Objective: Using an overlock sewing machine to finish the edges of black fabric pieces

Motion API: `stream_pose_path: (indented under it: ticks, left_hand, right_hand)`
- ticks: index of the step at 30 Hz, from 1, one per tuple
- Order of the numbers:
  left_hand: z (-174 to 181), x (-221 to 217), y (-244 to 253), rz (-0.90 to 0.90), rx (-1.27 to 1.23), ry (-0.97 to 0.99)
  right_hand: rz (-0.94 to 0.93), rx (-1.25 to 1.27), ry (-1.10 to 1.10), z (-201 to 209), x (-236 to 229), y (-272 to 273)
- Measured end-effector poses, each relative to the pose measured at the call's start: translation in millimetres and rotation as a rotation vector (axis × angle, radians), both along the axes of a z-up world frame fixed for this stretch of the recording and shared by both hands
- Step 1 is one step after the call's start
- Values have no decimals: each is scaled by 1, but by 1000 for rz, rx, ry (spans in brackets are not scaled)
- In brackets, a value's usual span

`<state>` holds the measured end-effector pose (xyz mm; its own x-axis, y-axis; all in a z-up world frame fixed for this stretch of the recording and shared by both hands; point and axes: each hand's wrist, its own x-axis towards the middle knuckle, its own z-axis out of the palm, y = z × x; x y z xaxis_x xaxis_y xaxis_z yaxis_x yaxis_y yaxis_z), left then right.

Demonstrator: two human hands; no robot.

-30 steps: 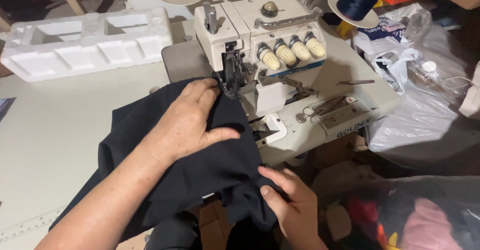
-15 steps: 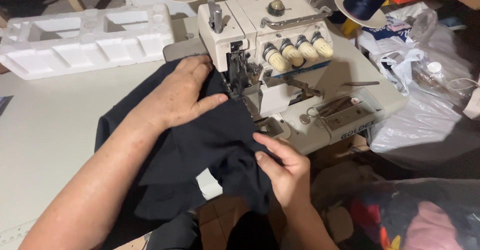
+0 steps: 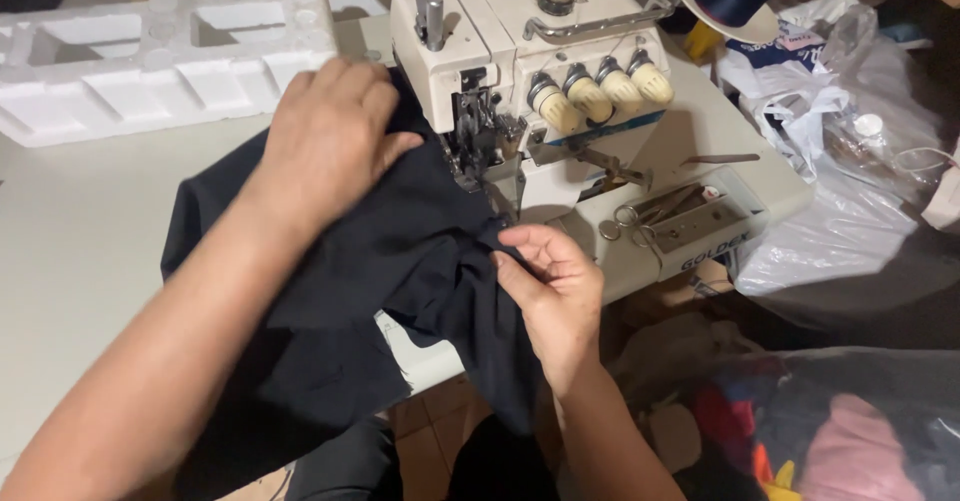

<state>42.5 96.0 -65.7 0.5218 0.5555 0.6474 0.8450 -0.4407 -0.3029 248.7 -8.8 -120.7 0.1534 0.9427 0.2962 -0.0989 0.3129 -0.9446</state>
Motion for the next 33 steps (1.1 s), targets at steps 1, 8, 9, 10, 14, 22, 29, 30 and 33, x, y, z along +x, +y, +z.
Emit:
stream_pose_path:
  ticks: [1,8,9,10,14,22,29,30,33]
  left_hand:
    - [11,11,-24,-2,3,0]
    - [-21,45,-123,-331,-102,135]
    - [-28,45,-126,-304,-65,188]
    - [-29,45,-123,-306,-65,188]
    - [-29,41,-115,-377,66,59]
    - [-24,35,-109,-480,77,66]
    - [-26,30,-106,-516,50,122]
    - [-26,29,-105,-512,59,135]
    - [-24,31,-106,-514,60,114]
  right_hand:
    - [-2,3,0,-4,1,3]
    - [-5,-9,29,-24,13,7]
    - [5,-22,18,-25,15,7]
    - [3,-22,17,-22,14,5]
    - [-30,-195,-39,-24,13,2]
    - [81,-321,-42,-10,12,-15]
    - [-54,-389,15,1,9,-36]
    - [-25,-387,75,3,8,-39]
    - [-47,-434,44,10,7,-47]
